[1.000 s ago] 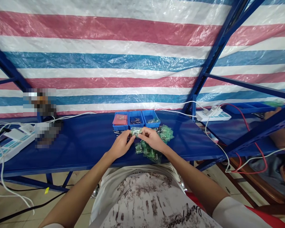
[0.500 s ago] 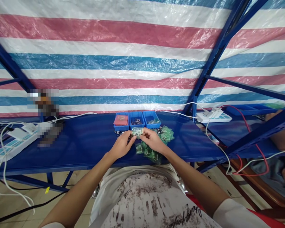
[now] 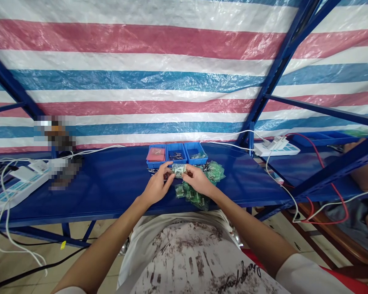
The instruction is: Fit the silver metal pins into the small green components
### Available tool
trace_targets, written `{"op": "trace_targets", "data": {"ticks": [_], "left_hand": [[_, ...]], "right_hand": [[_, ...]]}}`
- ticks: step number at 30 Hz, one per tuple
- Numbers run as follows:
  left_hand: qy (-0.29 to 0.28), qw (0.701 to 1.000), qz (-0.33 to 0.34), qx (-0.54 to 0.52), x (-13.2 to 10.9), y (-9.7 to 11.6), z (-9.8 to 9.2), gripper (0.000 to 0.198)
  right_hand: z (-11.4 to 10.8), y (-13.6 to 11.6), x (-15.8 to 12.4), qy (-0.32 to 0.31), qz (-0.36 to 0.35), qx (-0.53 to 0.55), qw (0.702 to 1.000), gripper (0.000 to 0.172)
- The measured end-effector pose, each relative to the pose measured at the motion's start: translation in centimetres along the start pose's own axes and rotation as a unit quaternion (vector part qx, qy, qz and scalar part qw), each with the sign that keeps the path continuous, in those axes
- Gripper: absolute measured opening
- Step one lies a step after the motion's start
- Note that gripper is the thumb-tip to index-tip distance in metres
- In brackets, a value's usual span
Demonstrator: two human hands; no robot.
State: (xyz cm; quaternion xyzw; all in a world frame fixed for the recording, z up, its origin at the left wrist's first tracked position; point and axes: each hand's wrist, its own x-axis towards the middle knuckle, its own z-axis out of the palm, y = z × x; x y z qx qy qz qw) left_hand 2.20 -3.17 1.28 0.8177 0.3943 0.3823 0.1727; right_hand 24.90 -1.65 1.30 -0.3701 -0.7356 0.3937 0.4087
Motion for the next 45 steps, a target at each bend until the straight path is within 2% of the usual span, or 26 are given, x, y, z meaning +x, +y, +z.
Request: {"op": "trace_targets", "data": {"ticks": [7, 17, 24, 30, 39, 41, 45], "left_hand": [[0.015, 0.999, 0.028, 0.026, 0.0, 0.0, 0.1, 0.054], [0.039, 0.994, 0.075, 0.075, 0.0, -0.3, 0.0, 0.055], [0.049, 0.986, 0.112, 0.113, 0.1, -0.7, 0.0, 0.033], [0.047, 0.986, 0.115, 0.113, 0.1, -0.8, -0.1, 0.025], [0.051, 0.981, 0.152, 0.11, 0.4, -0.8, -0.2, 0.013], [0.048, 0.982, 0.148, 0.106, 0.4, -0.6, -0.2, 0.012], [0.062, 0.982, 0.135, 0.114, 0.4, -0.6, -0.1, 0.015]], "right_hand": [[-0.1, 0.0, -0.1, -0.002, 0.007, -0.011, 1.0, 0.038], [-0.1, 0.4, 0.1, -0.003, 0.001, 0.019, 1.0, 0.028], [0.0, -0.5, -0.2, -0.042, 0.027, 0.027, 0.998, 0.027], [0.2, -0.9, -0.1, -0.055, 0.03, 0.023, 0.998, 0.027], [0.2, -0.7, 0.2, -0.003, -0.01, 0.004, 1.0, 0.045], [0.1, -0.9, 0.1, 0.02, -0.018, 0.01, 1.0, 0.043], [-0.1, -1.1, 0.1, 0.046, -0.038, 0.008, 0.998, 0.029]]}}
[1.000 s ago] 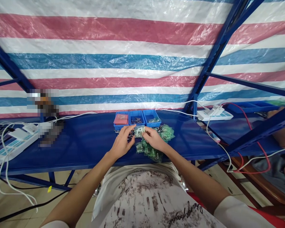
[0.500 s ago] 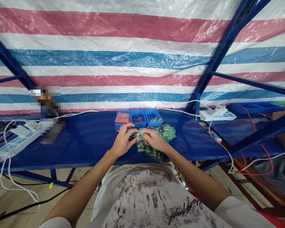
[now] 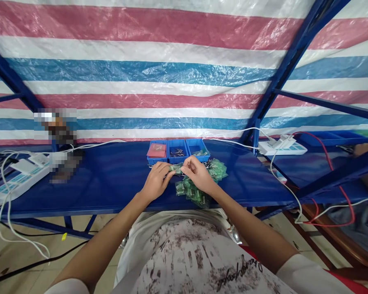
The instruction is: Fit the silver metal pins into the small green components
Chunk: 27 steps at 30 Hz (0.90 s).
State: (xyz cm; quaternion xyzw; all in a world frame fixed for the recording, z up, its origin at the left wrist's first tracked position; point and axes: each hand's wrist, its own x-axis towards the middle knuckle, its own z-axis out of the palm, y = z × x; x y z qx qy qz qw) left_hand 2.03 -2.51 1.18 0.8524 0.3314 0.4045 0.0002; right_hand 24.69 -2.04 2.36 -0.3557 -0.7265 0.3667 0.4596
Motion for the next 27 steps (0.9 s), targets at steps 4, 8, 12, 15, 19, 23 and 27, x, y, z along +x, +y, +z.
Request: {"op": "trace_targets", "data": {"ticks": [4, 8, 12, 15, 19, 23, 27], "left_hand": [[-0.002, 1.0, 0.002, -0.001, -0.2, -0.2, 0.2, 0.019], [-0.001, 1.0, 0.009, -0.004, -0.2, -0.3, 0.2, 0.017], [0.03, 1.0, 0.002, -0.005, -0.1, 0.0, 0.0, 0.012], [0.06, 0.998, -0.003, -0.016, 0.0, 0.3, -0.2, 0.012], [0.037, 0.998, 0.043, -0.003, 0.1, 0.6, -0.3, 0.012], [0.01, 0.996, 0.092, 0.012, 0.1, 0.5, -0.3, 0.019], [0.02, 0.995, 0.091, 0.024, -0.1, 0.1, -0.1, 0.038]], "right_hand": [[0.0, 0.0, 0.0, -0.009, -0.021, -0.028, 0.999, 0.026], [0.2, 0.6, -0.1, -0.043, -0.01, -0.018, 0.999, 0.025], [0.2, 1.4, 0.1, -0.011, -0.014, 0.012, 1.0, 0.025], [0.1, 1.7, 0.4, 0.028, -0.004, 0.038, 0.999, 0.026], [-0.1, 1.2, 0.5, 0.042, -0.008, 0.071, 0.997, 0.025], [-0.1, 0.3, 0.3, 0.038, -0.015, 0.065, 0.997, 0.031], [0.0, 0.0, 0.2, 0.063, 0.004, 0.088, 0.994, 0.038]]}}
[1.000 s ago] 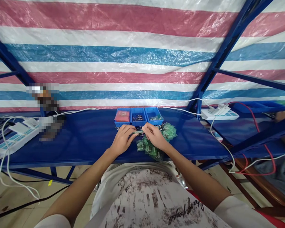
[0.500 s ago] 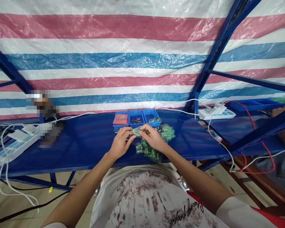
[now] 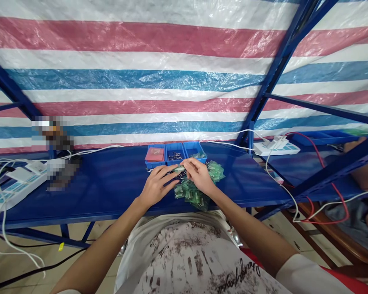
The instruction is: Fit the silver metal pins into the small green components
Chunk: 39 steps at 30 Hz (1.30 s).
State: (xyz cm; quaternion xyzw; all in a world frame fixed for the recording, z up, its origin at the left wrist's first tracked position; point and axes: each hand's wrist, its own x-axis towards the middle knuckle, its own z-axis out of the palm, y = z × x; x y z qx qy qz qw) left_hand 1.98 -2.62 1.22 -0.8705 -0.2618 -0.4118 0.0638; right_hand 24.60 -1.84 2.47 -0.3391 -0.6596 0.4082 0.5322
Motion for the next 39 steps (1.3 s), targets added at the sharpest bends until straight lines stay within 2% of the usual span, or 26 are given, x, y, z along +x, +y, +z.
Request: {"op": "trace_targets", "data": {"ticks": [3, 7, 11, 17, 20, 24, 31, 35, 39], "left_hand": [[0.02, 1.0, -0.001, 0.016, -0.2, -0.2, 0.2, 0.045], [0.037, 0.999, 0.0, 0.021, -0.4, -0.2, 0.4, 0.042], [0.026, 1.0, -0.012, 0.004, -0.2, 0.1, 0.4, 0.043], [0.023, 0.998, -0.06, 0.001, -0.2, 0.2, 0.2, 0.046], [0.005, 0.998, -0.07, 0.005, -0.2, 0.1, 0.2, 0.05], [-0.014, 0.997, -0.072, 0.003, -0.1, 0.1, 0.0, 0.055], [-0.012, 0.998, -0.065, -0.007, 0.0, -0.1, -0.2, 0.024], [-0.02, 0.996, -0.087, -0.007, 0.1, -0.1, -0.1, 0.025], [-0.027, 0.995, -0.095, -0.001, 0.0, -0.1, -0.1, 0.028]], "right_hand": [[0.1, 0.3, 0.0, -0.013, -0.011, -0.005, 1.0, 0.036], [0.1, 0.8, 0.0, -0.02, -0.038, -0.062, 0.997, 0.032], [0.1, 0.9, 0.0, -0.023, -0.031, -0.087, 0.995, 0.033], [0.1, 1.0, 0.0, -0.027, 0.001, -0.058, 0.998, 0.034], [0.2, 1.1, 0.1, -0.01, 0.0, -0.043, 0.999, 0.034], [0.3, 0.4, 0.0, -0.024, 0.016, -0.032, 0.999, 0.035], [0.4, 0.1, -0.2, -0.052, 0.015, -0.036, 0.998, 0.037], [0.2, 0.6, -0.1, -0.045, 0.002, -0.075, 0.996, 0.044], [0.4, 0.5, -0.2, -0.046, -0.053, -0.107, 0.992, 0.033]]}}
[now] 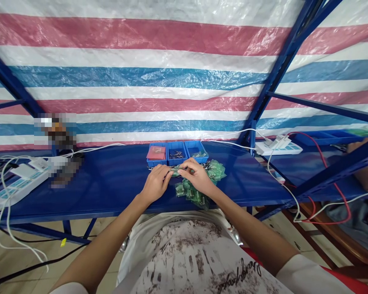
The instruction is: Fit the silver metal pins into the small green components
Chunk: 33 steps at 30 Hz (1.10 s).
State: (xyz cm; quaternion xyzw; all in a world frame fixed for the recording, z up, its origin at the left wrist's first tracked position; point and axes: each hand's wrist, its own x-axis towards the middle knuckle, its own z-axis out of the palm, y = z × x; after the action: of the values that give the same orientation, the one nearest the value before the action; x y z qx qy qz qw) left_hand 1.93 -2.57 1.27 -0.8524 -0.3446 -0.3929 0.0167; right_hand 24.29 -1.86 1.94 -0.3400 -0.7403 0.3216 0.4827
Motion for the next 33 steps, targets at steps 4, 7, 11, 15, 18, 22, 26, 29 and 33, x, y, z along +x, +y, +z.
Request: {"op": "trace_targets", "data": {"ticks": [4, 7, 11, 15, 18, 22, 26, 29, 33], "left_hand": [[-0.004, 1.0, 0.002, 0.007, -0.1, -0.1, 0.1, 0.027], [-0.013, 1.0, -0.009, 0.022, -0.1, -0.1, 0.1, 0.025], [-0.036, 0.997, -0.041, 0.049, 0.0, -0.4, 0.4, 0.027], [-0.047, 0.996, -0.055, 0.06, -0.1, -0.8, 0.7, 0.032], [-0.064, 0.995, -0.051, 0.057, -0.2, -0.9, 0.8, 0.036], [-0.086, 0.994, -0.051, 0.053, -0.4, -1.0, 1.0, 0.039], [-0.095, 0.993, -0.047, 0.059, -0.6, -1.2, 1.2, 0.038], [-0.101, 0.992, -0.046, 0.064, -0.7, -1.3, 1.3, 0.037], [-0.093, 0.991, -0.052, 0.086, -0.6, -1.2, 1.3, 0.035]], "right_hand": [[0.3, -0.2, -0.3, -0.017, 0.03, 0.005, 0.999, 0.027], [0.2, 0.0, -0.3, -0.005, 0.039, 0.013, 0.999, 0.026], [-0.5, 0.6, 0.0, 0.063, 0.029, -0.003, 0.998, 0.025], [-1.7, 1.1, 0.3, 0.155, 0.036, -0.061, 0.985, 0.037], [-2.5, 1.4, 0.3, 0.205, 0.025, -0.137, 0.969, 0.043], [-2.7, 2.0, 0.4, 0.221, 0.036, -0.279, 0.934, 0.049], [-2.5, 3.1, 0.4, 0.223, 0.08, -0.349, 0.907, 0.057], [-2.4, 3.6, 0.5, 0.225, 0.109, -0.36, 0.899, 0.061], [-2.5, 4.0, 0.4, 0.212, 0.141, -0.385, 0.887, 0.06]]}}
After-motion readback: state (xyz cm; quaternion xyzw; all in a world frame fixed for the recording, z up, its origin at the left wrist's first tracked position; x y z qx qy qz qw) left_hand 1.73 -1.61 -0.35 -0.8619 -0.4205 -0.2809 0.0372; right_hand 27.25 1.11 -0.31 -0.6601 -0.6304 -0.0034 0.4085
